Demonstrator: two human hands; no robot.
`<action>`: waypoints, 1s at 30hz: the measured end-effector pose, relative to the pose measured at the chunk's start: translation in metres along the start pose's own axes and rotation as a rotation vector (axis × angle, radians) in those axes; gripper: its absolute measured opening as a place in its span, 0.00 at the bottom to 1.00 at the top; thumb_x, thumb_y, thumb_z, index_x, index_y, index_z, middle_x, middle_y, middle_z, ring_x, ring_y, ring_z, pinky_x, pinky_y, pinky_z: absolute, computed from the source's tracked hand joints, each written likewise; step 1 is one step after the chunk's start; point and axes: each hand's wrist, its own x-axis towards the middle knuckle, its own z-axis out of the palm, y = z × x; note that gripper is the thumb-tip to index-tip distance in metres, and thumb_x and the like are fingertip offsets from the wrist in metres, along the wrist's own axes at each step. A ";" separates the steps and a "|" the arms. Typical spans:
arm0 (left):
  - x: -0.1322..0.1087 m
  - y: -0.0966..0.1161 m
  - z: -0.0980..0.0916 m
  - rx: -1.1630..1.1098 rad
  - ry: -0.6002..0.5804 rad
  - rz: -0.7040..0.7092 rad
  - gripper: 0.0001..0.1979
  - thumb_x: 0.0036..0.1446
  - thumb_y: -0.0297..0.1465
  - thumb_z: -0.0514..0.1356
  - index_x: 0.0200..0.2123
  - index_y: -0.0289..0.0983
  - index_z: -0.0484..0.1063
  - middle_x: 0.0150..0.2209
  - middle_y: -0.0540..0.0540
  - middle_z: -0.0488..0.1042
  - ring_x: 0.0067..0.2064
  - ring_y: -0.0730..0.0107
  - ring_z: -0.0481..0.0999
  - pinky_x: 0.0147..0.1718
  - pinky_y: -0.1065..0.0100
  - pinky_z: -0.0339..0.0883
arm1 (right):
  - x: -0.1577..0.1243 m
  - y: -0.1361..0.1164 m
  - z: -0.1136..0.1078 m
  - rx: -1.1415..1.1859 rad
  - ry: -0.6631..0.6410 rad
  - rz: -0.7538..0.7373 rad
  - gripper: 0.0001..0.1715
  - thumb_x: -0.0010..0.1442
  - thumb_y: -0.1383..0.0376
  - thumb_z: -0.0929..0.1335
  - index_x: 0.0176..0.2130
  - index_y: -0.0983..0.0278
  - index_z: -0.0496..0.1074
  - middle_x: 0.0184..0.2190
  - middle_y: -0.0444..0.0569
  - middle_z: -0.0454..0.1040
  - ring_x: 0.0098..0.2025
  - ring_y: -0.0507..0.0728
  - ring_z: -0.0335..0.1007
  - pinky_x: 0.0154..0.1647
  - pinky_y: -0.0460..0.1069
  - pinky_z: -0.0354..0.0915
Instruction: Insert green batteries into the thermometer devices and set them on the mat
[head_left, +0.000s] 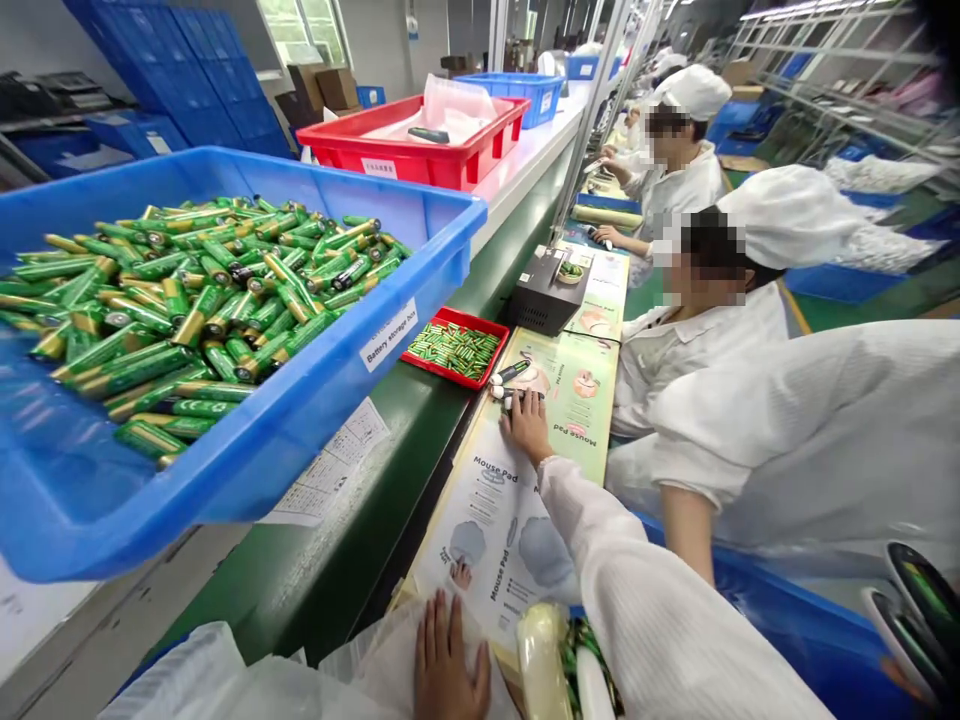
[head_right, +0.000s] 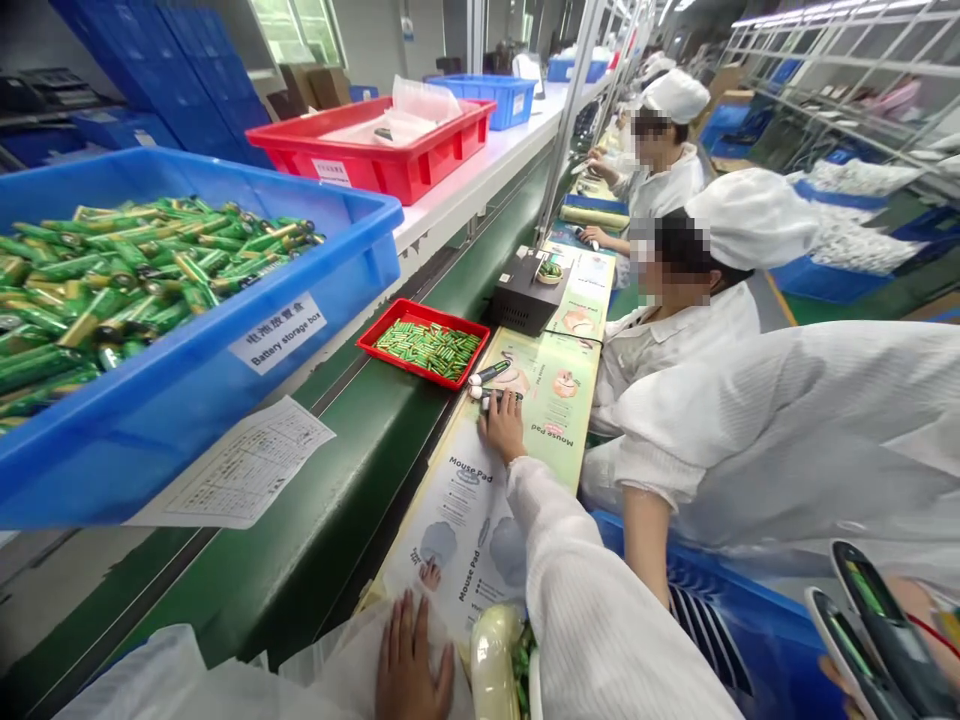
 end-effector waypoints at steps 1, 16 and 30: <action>0.000 0.000 0.001 0.009 0.009 0.009 0.44 0.58 0.34 0.58 0.73 0.42 0.40 0.71 0.40 0.52 0.70 0.46 0.53 0.63 0.43 0.55 | 0.001 0.006 0.002 -0.015 -0.005 -0.034 0.39 0.68 0.54 0.58 0.71 0.67 0.50 0.71 0.65 0.45 0.71 0.74 0.40 0.68 0.66 0.38; -0.017 -0.013 0.034 0.022 0.064 -0.041 0.47 0.53 0.40 0.62 0.72 0.47 0.43 0.68 0.41 0.61 0.66 0.43 0.63 0.57 0.41 0.65 | 0.082 0.024 0.000 0.009 -0.111 -0.108 0.44 0.67 0.46 0.60 0.72 0.63 0.46 0.72 0.60 0.45 0.71 0.71 0.39 0.68 0.69 0.39; 0.011 -0.001 -0.009 -0.072 -0.148 -0.020 0.36 0.59 0.41 0.55 0.67 0.30 0.58 0.70 0.32 0.52 0.72 0.43 0.48 0.68 0.43 0.47 | -0.046 -0.125 -0.190 0.750 -0.042 0.282 0.22 0.68 0.59 0.65 0.54 0.73 0.66 0.53 0.57 0.69 0.55 0.56 0.61 0.59 0.53 0.57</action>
